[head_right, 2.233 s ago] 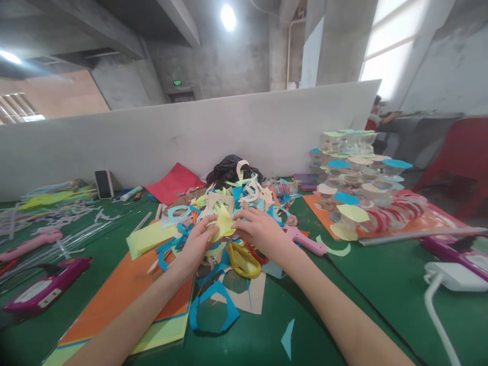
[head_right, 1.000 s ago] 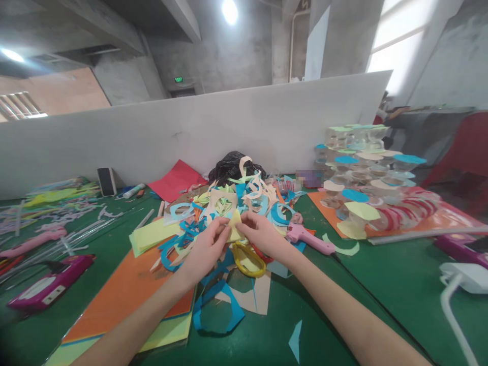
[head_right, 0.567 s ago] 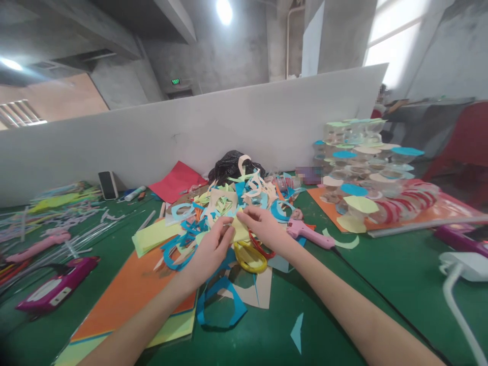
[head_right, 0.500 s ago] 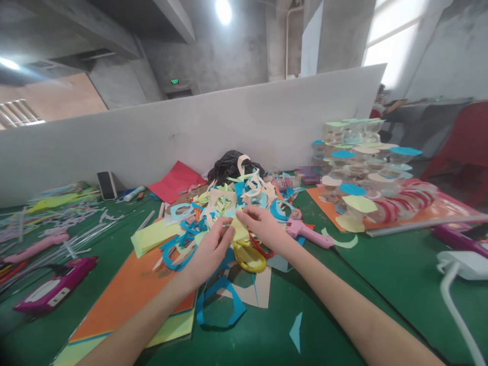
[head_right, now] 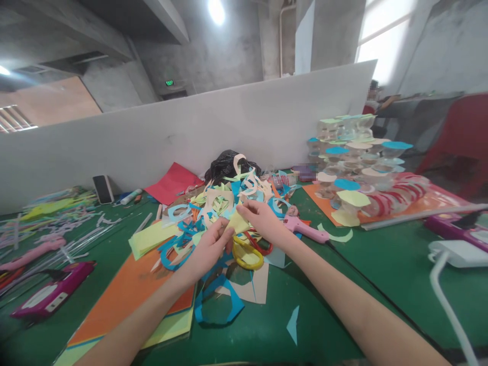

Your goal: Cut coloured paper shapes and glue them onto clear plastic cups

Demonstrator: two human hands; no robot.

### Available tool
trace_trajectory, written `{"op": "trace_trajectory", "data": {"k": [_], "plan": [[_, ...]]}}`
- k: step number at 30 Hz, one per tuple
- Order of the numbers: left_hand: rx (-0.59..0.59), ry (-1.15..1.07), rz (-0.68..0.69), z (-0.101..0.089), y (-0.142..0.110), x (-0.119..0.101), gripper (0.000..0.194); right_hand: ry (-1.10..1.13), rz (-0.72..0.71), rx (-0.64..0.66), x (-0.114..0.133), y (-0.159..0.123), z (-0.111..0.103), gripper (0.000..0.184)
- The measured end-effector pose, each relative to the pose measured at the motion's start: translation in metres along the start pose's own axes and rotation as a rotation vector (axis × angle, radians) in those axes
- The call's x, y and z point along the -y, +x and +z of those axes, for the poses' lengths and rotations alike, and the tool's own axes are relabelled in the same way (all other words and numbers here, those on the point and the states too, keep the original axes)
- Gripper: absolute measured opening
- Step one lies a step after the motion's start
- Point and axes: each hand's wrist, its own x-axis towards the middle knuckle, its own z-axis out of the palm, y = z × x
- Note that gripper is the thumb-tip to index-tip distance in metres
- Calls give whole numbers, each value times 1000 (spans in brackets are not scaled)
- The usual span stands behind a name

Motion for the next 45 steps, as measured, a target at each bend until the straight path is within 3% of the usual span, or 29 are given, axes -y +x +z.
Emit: {"op": "trace_trajectory", "data": {"k": [6, 10, 17, 23, 27, 31, 35, 45], "plan": [[102, -97, 14, 0, 1, 2, 24, -19, 4, -28, -2, 3, -3, 42], [81, -150, 6, 0, 2, 0, 25, -7, -5, -12, 1, 4, -5, 39], [-22, -253, 31, -2, 5, 4, 34, -2, 132, 247, 2, -1, -2, 35], [-29, -224, 42, -3, 3, -1, 33, 96, 100, 346, -1, -4, 4, 31], [-27, -230, 50, -1, 3, -3, 31, 111, 79, 330, 3, -4, 3, 30], [-40, -263, 60, 2, 7, -1, 30, 73, 145, 229, 10, -1, -5, 27], [-32, -285, 68, 3, 11, 2, 30, 43, 183, 225, 16, 1, -13, 22], [-43, -261, 71, 1, 8, 4, 21, 109, 172, 209, 3, 3, -24, 44]]}}
